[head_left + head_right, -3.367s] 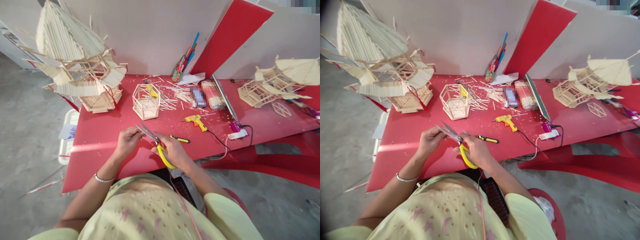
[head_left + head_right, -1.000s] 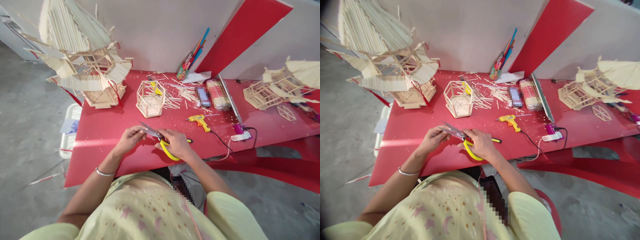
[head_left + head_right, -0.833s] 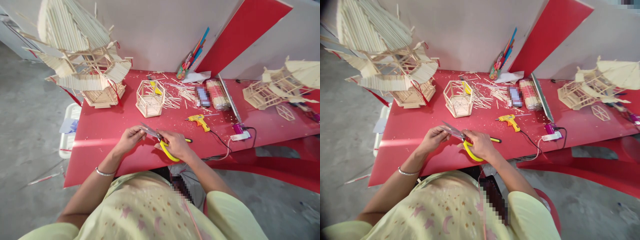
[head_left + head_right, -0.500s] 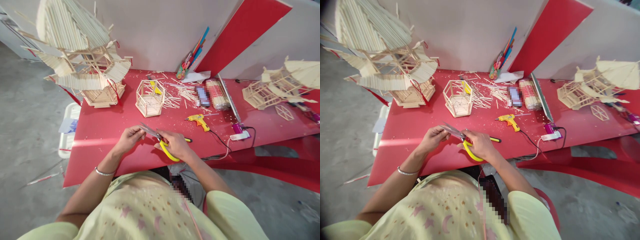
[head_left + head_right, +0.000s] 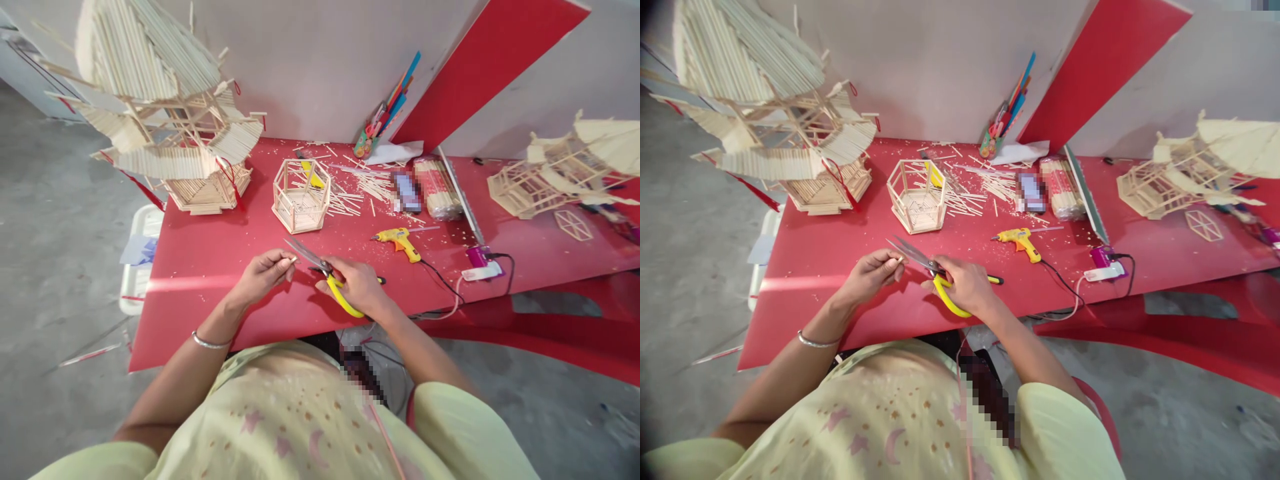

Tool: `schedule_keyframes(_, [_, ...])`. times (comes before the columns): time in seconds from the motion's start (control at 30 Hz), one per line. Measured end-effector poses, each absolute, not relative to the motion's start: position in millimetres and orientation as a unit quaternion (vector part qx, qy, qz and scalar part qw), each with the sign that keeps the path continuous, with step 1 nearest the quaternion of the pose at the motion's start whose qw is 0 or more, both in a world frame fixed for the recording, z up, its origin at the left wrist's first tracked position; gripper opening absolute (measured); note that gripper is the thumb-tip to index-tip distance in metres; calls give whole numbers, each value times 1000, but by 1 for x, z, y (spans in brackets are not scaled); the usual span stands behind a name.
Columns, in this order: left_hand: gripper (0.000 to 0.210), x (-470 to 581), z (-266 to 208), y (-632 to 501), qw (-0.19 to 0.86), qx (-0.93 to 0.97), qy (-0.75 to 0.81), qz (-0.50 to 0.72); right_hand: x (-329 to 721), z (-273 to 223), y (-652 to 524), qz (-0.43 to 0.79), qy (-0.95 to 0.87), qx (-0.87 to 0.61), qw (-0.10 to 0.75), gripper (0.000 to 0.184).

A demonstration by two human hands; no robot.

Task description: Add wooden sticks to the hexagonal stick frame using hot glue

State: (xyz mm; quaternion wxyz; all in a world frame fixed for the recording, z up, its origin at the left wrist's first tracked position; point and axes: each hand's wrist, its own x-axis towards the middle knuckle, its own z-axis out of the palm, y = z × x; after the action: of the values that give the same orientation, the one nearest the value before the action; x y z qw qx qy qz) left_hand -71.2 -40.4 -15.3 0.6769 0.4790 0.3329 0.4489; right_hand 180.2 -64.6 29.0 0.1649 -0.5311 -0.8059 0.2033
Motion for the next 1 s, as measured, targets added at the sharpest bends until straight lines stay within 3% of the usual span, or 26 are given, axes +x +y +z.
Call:
schedule_keyframes(0.47, [38, -75, -19, -39, 676, 515, 313, 424, 179, 31, -64, 231, -829, -486, 150, 60])
schedule_keyframes(0.67, [38, -73, -18, -42, 697, 488, 317, 420, 181, 18, -67, 183, -830, -503, 158, 54])
schedule_keyframes(0.77, [38, -70, -18, -41, 699, 465, 322, 437, 181, 21, -66, 172, -831, -506, 155, 60])
schedule_keyframes(1.0, [27, -69, -25, -37, 689, 448, 308, 479, 177, 37, -64, 172, -832, -514, 116, 66])
